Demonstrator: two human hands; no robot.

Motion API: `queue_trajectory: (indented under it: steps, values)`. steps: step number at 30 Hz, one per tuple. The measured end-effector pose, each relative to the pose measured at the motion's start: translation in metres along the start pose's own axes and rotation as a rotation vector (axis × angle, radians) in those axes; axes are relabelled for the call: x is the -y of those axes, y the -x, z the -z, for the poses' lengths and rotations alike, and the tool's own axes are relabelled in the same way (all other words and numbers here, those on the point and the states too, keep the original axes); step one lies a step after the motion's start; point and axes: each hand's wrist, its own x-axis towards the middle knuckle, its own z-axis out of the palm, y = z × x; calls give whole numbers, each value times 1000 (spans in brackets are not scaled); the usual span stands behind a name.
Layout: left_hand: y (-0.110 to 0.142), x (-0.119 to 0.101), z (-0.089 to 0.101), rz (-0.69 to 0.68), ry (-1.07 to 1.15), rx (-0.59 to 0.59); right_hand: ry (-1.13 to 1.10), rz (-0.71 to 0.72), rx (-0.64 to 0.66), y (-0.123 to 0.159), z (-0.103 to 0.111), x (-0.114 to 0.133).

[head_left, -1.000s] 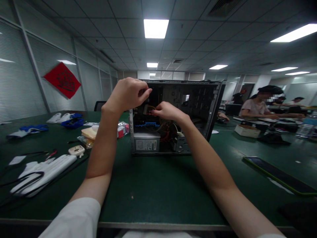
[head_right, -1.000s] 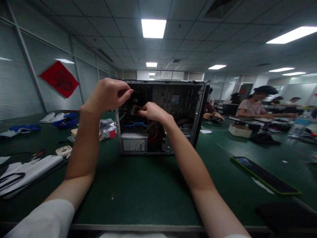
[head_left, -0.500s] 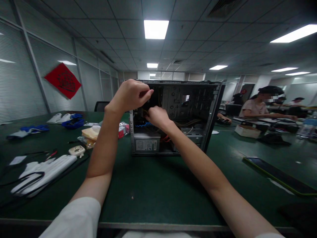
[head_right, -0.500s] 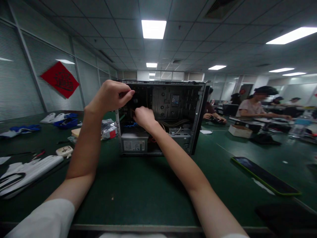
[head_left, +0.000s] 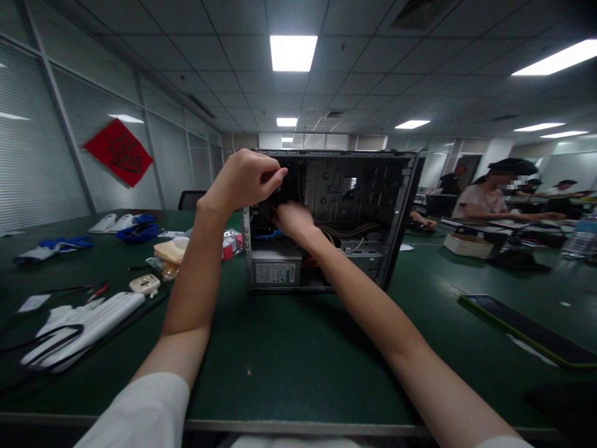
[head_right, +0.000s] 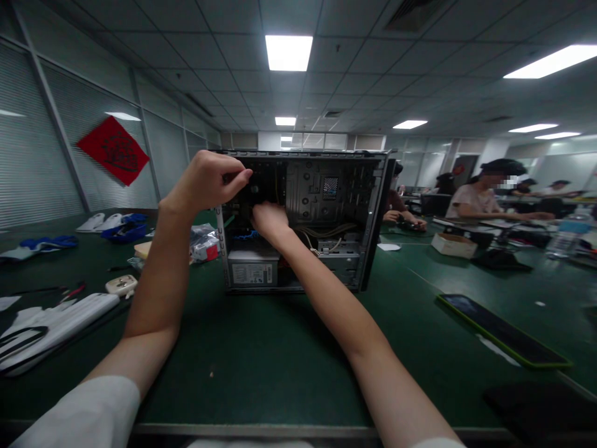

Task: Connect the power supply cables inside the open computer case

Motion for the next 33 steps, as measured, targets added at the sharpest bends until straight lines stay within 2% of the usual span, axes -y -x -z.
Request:
queue_trajectory:
  steps: [8,18,25,33]
  values:
    - [0,-2,-1,-49,12,-16,-9,7,-2,-2,1,4]
    - [1,2,-1,-39,21,-37,-4,6,1,-1,0,4]
    - [0,-2,2,-2,37,6,-5,5,-9,-2,0,5]
    - [1,1,-2,-40,48,-44,-7,1,-14,-4,-1,6]
